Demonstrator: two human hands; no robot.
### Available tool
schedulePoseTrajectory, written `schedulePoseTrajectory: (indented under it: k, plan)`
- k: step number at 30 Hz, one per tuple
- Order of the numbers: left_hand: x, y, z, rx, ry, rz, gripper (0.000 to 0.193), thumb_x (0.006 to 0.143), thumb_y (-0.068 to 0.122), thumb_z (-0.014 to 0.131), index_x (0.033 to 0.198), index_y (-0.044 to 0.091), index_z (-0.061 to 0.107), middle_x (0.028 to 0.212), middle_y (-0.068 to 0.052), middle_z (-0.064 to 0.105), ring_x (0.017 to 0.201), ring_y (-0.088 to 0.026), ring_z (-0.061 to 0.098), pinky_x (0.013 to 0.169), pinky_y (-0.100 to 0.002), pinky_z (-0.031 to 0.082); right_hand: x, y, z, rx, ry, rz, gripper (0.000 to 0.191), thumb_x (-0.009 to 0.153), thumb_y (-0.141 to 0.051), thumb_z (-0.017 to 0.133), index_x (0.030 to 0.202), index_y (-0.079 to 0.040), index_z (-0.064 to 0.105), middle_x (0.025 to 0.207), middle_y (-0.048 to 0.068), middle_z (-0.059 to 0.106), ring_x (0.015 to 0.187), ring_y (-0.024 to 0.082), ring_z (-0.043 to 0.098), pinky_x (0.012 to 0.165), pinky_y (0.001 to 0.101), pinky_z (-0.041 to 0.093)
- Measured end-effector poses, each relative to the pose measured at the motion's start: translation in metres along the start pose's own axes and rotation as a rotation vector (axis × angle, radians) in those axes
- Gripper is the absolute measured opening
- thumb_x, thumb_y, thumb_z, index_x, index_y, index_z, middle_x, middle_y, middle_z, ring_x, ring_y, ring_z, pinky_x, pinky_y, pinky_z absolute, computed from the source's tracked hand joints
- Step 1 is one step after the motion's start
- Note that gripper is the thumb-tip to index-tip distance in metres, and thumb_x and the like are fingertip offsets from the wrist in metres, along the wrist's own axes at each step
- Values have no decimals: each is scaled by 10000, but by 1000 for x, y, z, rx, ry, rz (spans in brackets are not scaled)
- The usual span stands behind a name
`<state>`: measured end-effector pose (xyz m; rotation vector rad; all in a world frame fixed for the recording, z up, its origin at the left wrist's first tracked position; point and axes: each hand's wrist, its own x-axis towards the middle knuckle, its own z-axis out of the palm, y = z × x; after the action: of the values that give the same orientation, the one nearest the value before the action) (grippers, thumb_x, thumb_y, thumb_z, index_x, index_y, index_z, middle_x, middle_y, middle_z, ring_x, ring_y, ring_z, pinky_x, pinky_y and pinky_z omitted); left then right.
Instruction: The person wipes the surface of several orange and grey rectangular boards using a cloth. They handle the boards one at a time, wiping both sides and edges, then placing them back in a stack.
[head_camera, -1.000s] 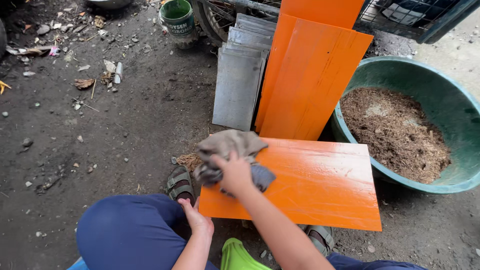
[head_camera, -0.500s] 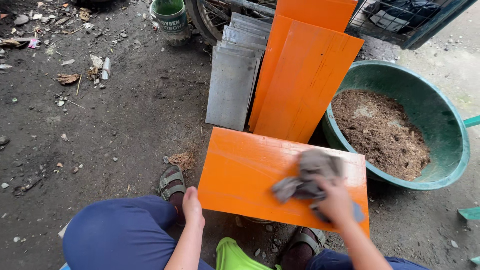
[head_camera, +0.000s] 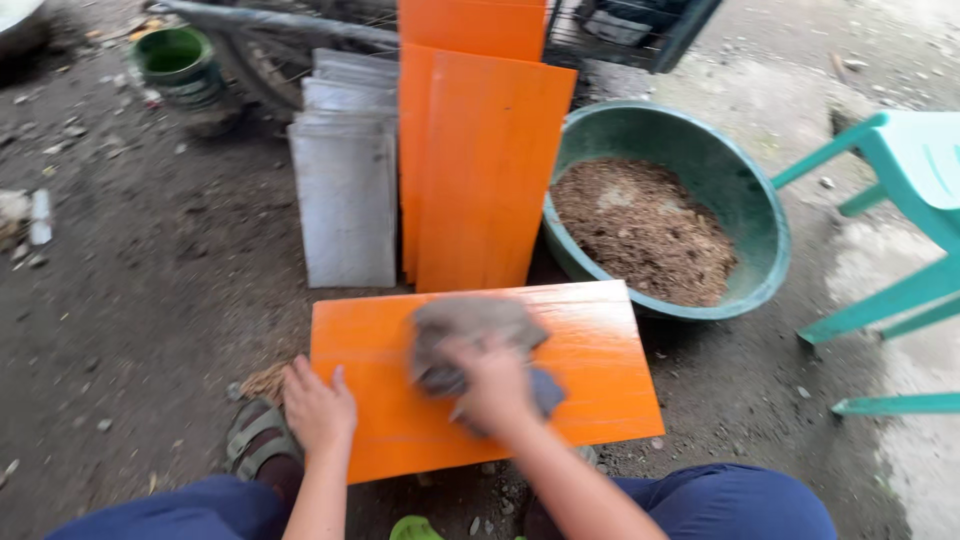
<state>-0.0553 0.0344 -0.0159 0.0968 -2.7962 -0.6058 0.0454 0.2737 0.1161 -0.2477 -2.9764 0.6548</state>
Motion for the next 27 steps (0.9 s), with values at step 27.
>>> schedulePoseTrajectory:
  k: [27]
  plan:
    - [25, 3, -4, -34, -384, -418, 611, 973, 655, 534, 1266, 143, 695, 1126, -174, 750, 1042, -398, 701, 860, -528, 552, -55, 329, -89, 992, -221, 969, 756, 700, -388, 826, 1367, -97, 621, 1218, 155, 728, 992, 253, 717, 893, 459, 570]
